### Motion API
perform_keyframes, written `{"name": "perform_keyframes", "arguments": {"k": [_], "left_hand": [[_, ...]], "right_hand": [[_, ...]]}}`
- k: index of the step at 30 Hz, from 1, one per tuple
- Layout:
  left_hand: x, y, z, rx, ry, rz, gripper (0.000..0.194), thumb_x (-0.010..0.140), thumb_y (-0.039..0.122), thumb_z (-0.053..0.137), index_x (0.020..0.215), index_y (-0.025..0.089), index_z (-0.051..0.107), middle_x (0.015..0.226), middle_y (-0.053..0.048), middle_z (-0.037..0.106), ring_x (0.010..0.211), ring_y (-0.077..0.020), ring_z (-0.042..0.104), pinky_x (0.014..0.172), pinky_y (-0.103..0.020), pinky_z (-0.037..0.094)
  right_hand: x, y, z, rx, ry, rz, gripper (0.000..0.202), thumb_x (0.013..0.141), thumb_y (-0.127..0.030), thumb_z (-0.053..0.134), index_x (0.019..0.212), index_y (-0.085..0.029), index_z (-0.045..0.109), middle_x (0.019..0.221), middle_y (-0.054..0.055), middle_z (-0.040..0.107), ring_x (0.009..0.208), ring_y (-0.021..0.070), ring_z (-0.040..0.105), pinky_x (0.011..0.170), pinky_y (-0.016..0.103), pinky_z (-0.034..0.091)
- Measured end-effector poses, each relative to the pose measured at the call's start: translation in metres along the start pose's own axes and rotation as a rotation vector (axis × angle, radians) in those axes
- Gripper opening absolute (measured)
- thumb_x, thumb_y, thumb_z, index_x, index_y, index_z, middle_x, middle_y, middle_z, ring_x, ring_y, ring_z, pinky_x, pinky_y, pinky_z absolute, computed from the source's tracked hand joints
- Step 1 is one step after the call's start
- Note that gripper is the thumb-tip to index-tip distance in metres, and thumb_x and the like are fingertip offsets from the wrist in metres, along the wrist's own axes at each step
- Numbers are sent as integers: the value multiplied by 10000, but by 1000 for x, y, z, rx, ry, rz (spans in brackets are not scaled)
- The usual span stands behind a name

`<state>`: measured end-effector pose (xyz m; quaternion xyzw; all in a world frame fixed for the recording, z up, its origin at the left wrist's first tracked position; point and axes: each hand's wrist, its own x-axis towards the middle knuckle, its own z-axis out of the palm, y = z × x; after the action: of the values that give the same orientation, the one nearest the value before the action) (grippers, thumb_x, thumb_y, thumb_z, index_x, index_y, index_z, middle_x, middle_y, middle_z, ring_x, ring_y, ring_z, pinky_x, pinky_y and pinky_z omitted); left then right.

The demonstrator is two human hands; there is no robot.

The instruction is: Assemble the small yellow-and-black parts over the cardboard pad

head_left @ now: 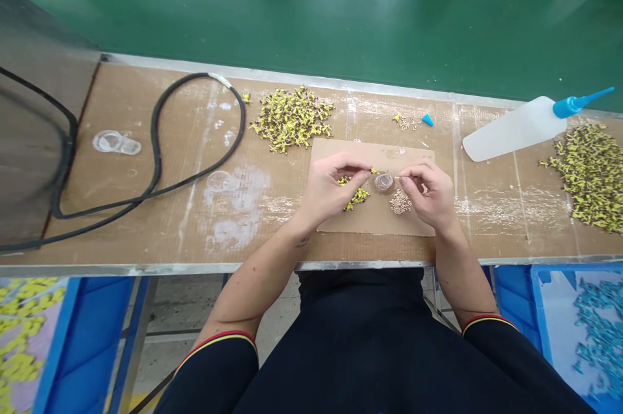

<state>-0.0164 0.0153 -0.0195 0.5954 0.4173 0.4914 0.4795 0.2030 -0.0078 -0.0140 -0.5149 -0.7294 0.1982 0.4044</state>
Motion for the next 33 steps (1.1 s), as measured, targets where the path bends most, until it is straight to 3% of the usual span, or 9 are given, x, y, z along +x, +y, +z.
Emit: {"name": "perform_keyframes", "arguments": {"k": [6,15,21,33], "left_hand": [[-10,7,14,-129,-75,-27,126,852,288,787,898,172,770,922,-73,800,829,-168,772,767,-289,659],[-17,9,23,-194,-58,13,170,845,335,822,837,172,773,857,-65,783,797,-159,760,728,-275,663],[-18,11,23,-173,-57,53,179,851,343,821,809,177,767,827,-65,784,778,-161,759,708,-275,655],[-19,10,24,-99,-49,125,57,861,213,782,816,185,762,831,-60,801,768,-155,764,674,-253,627]], "right_hand": [[-6,-6,4,153,113,-127,65,964,-277,633,912,-264,670,807,16,637,681,167,568,588,330,464],[-13,2,15,241,22,-162,46,985,-235,559,969,-267,589,914,38,620,865,205,644,761,397,565],[-9,-4,14,188,37,-242,98,952,-173,569,951,-268,593,887,25,629,821,188,649,717,364,559],[-4,-12,13,79,61,-289,109,926,-160,575,920,-268,586,843,14,649,749,179,635,654,348,533]]}}
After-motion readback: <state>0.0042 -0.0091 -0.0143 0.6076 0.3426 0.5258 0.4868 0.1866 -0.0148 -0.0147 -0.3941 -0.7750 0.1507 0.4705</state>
